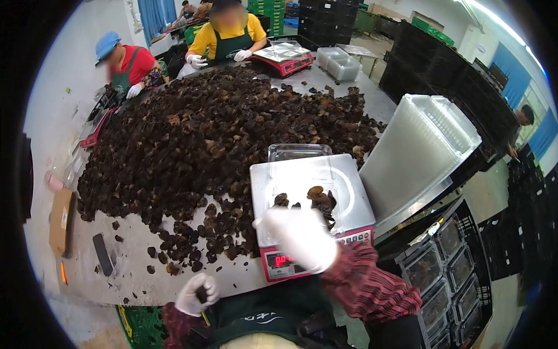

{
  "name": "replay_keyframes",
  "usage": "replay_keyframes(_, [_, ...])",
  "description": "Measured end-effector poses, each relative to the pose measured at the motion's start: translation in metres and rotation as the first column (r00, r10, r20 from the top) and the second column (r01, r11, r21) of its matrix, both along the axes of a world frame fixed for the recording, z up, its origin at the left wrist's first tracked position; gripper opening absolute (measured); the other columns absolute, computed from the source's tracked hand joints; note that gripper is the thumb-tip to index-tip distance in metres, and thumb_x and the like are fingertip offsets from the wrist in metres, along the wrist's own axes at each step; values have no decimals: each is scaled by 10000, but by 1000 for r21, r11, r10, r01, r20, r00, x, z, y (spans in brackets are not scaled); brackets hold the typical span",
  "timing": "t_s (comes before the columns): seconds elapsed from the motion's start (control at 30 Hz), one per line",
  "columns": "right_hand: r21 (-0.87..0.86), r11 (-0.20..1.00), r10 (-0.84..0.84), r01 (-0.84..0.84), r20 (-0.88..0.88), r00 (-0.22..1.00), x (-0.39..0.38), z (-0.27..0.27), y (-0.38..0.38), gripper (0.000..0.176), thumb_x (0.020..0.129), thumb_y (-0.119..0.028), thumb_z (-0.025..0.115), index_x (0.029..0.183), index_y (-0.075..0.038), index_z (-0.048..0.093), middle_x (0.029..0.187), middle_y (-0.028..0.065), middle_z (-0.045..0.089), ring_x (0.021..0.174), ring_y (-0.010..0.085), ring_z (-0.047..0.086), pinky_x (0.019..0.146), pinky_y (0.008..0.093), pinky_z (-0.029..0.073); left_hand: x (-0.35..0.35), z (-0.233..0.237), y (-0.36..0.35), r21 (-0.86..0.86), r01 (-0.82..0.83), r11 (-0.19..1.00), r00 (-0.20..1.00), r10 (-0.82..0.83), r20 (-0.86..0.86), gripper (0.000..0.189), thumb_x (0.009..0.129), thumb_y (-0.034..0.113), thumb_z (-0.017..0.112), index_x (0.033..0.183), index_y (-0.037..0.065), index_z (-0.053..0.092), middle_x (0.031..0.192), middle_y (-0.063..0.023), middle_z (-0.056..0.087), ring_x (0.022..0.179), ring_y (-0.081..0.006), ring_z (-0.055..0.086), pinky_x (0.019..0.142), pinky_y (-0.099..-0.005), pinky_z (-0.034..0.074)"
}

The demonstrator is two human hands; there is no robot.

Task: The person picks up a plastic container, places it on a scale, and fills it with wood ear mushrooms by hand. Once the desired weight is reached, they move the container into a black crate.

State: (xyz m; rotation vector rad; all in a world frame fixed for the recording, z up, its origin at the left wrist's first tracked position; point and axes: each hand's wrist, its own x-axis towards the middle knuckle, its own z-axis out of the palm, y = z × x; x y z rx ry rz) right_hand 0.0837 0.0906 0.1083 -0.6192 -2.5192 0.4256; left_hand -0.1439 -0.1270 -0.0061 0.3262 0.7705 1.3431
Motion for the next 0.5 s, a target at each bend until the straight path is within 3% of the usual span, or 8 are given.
replay_keyframes(0.07, [-157,909,-412,386,-188,892,17,12,7,225,852,-137,660,686,-1,594,593,114,562,505,181,553,496,310,439,-42,6,-40,-101,-128,987,936,86,-342,265,893,240,564,710,48,550,658,-60,555,538,-116,507,463,-230,365])
replay_keyframes(0.13, [-589,687,-665,425,-276,694,32,17,12,212,825,-124,699,693,4,592,536,2,505,496,36,413,443,262,359,-83,12,-90,-274,-276,921,738,20,-675,247,868,201,585,689,30,589,610,-38,568,540,-113,527,501,-240,407])
replay_keyframes(0.17, [-387,699,-698,601,-189,690,49,4,23,195,827,-113,694,697,-7,595,526,-13,476,484,29,383,435,250,339,-102,4,-117,-355,-330,875,670,-48,-741,222,857,193,593,725,16,616,602,-30,575,549,-110,538,525,-246,424])
replay_keyframes(0.27, [-373,682,-702,629,-93,706,70,-13,27,109,848,-101,659,866,4,641,639,17,546,576,45,454,527,233,404,-145,-35,-200,-522,-386,760,390,-378,-839,186,804,197,655,876,27,675,743,-59,644,688,-175,609,647,-305,481])
replay_keyframes(0.33, [-306,717,-690,627,-178,702,80,-32,31,101,869,-91,626,877,9,641,707,17,582,667,60,492,623,228,432,-144,-35,-226,-380,-512,770,-592,-637,-493,243,756,209,692,968,92,686,981,-110,657,867,-268,612,740,-358,486])
replay_keyframes(0.37, [-355,687,-719,634,-205,664,79,-32,28,104,878,-91,614,881,9,639,724,9,589,693,64,497,653,227,433,-140,-22,-208,-362,-626,691,-386,-677,-626,293,733,185,704,1016,109,684,1102,-167,605,1028,-343,558,884,-416,454])
replay_keyframes(0.4, [-403,655,-748,639,-227,624,80,-30,25,108,887,-92,601,885,10,637,741,2,596,719,68,503,682,226,434,-152,-34,-209,-137,-504,853,-484,-410,-773,309,730,154,704,1028,78,675,1031,-160,628,949,-325,594,841,-390,475])
replay_keyframes(0.5, [-466,590,-807,660,-304,507,100,-49,31,192,912,-133,600,767,-6,603,639,-27,511,521,31,386,465,206,315,-128,-6,-127,45,-445,894,-260,-81,-962,303,743,38,691,1045,51,663,984,-153,644,886,-295,633,781,-330,498])
